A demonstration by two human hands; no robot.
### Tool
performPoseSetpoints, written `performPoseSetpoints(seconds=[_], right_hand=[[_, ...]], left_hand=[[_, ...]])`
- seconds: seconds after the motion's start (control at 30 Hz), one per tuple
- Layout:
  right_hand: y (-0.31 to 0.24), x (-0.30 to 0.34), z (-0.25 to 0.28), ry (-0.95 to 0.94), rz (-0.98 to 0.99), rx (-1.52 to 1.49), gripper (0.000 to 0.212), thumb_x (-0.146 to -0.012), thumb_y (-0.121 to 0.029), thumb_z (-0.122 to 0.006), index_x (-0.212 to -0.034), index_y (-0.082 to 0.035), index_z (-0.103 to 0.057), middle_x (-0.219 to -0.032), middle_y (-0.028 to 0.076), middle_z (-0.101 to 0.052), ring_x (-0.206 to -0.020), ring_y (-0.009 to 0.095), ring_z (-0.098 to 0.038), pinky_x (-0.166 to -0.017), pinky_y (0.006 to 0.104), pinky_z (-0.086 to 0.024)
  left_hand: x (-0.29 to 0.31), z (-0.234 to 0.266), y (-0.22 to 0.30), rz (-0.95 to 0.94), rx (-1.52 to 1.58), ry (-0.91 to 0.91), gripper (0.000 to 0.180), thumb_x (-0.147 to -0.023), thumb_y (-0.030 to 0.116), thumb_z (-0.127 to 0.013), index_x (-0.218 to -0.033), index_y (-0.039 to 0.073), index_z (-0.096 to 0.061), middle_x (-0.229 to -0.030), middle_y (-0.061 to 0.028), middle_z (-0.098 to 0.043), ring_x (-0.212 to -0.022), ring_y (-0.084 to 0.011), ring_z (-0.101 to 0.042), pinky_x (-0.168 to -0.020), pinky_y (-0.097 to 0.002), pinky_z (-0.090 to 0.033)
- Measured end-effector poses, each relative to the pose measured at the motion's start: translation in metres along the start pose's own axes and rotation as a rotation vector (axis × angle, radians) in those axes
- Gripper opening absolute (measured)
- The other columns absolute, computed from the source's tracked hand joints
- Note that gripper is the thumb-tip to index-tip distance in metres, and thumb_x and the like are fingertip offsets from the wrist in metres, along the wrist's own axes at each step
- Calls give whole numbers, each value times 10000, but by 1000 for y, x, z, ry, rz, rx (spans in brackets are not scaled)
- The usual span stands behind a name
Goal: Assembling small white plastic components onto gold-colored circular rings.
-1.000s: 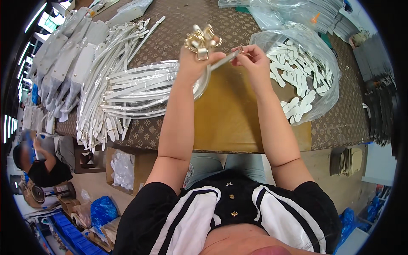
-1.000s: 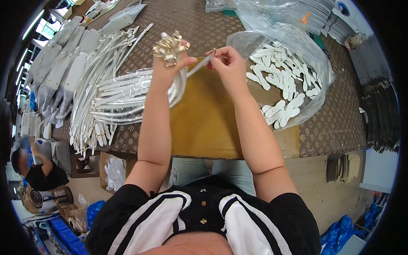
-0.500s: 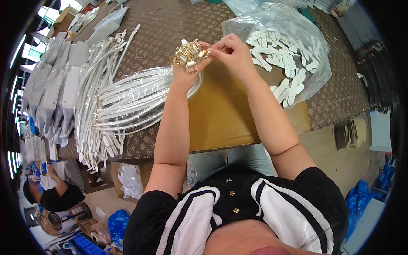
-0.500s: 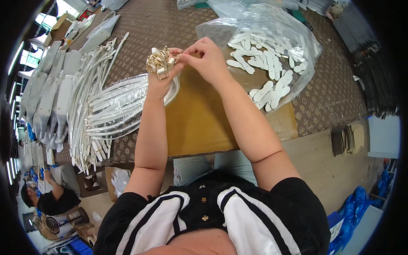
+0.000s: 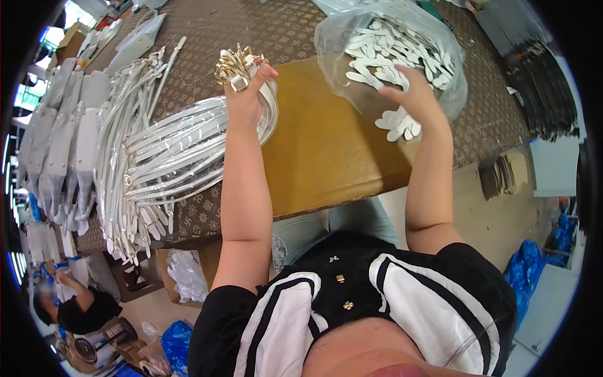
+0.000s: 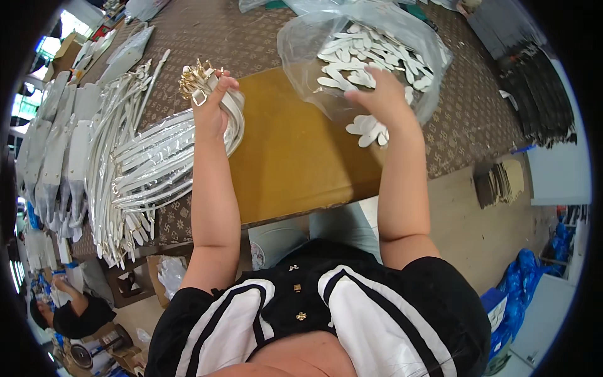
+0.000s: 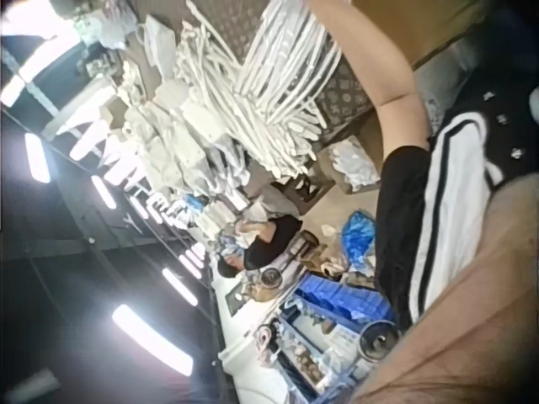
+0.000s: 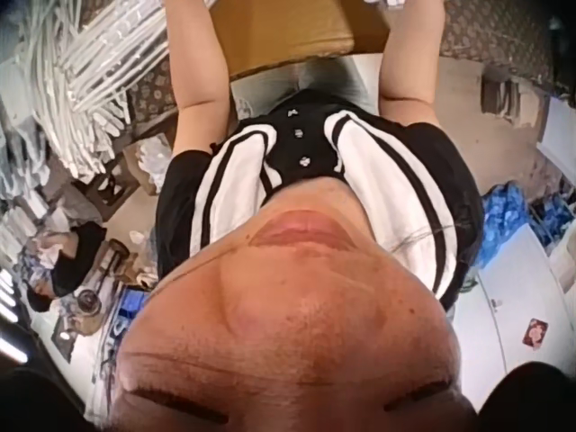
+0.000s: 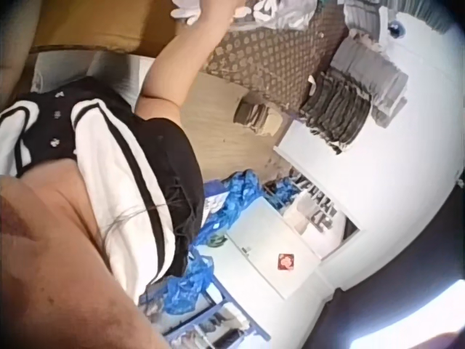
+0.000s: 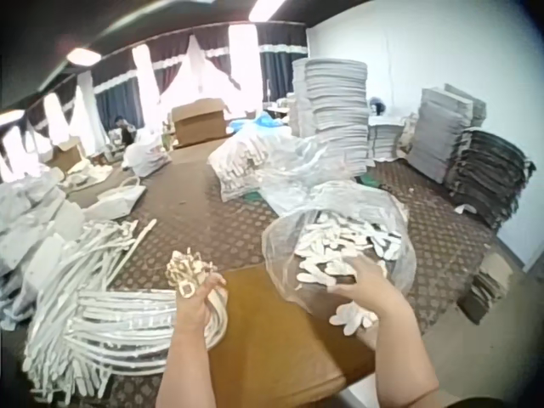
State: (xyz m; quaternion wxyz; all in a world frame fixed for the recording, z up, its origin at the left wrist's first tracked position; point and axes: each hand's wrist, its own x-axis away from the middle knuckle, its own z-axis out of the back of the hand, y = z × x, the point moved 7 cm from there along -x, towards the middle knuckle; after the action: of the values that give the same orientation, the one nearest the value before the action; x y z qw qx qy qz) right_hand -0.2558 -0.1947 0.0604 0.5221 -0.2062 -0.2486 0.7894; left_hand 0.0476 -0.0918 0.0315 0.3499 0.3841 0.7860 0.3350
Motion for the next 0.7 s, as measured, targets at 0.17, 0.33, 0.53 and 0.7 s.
performPoseSetpoints(seconds=[0.17, 0.33, 0.53, 0.7], right_hand=[[34, 51, -13, 165, -281, 305, 841, -695, -483, -712, -1349, -83, -365, -1416, 245, -257, -1296, 417, -255, -1044, 463, -249], [32, 51, -50, 221, -242, 415, 930, -694, -583, -661, -1390, -98, -278, -1450, 260, -136, -1288, 516, -161, -1055, 530, -182], [-3, 14, -76, 110, -211, 287, 888, -745, -561, -616, -1395, -77, -252, -1445, 290, -95, -1306, 497, -151, -1074, 493, -175], [23, -50, -50, 234, -57, -155, 697, -792, -409, -604, -1340, -54, -361, -1368, 256, -322, -1265, 380, -339, -1028, 420, -297]], left_hand=[[5, -23, 7, 30, -4, 45, 265, -779, 64, -699, -985, -21, -554, -908, -131, -620, -751, -219, -620, -693, -312, -497], [2, -26, 1, 89, -26, -31, 229, -791, 100, -694, -953, -22, -586, -912, -140, -637, -746, -223, -625, -694, -319, -502], [5, -26, -5, 131, -10, -56, 215, -791, 112, -696, -931, -26, -609, -897, -116, -638, -745, -218, -621, -701, -323, -495], [2, -25, -11, 127, -43, -95, 194, -796, 98, -680, -948, 10, -598, -922, -86, -627, -767, -190, -613, -681, -301, -485]])
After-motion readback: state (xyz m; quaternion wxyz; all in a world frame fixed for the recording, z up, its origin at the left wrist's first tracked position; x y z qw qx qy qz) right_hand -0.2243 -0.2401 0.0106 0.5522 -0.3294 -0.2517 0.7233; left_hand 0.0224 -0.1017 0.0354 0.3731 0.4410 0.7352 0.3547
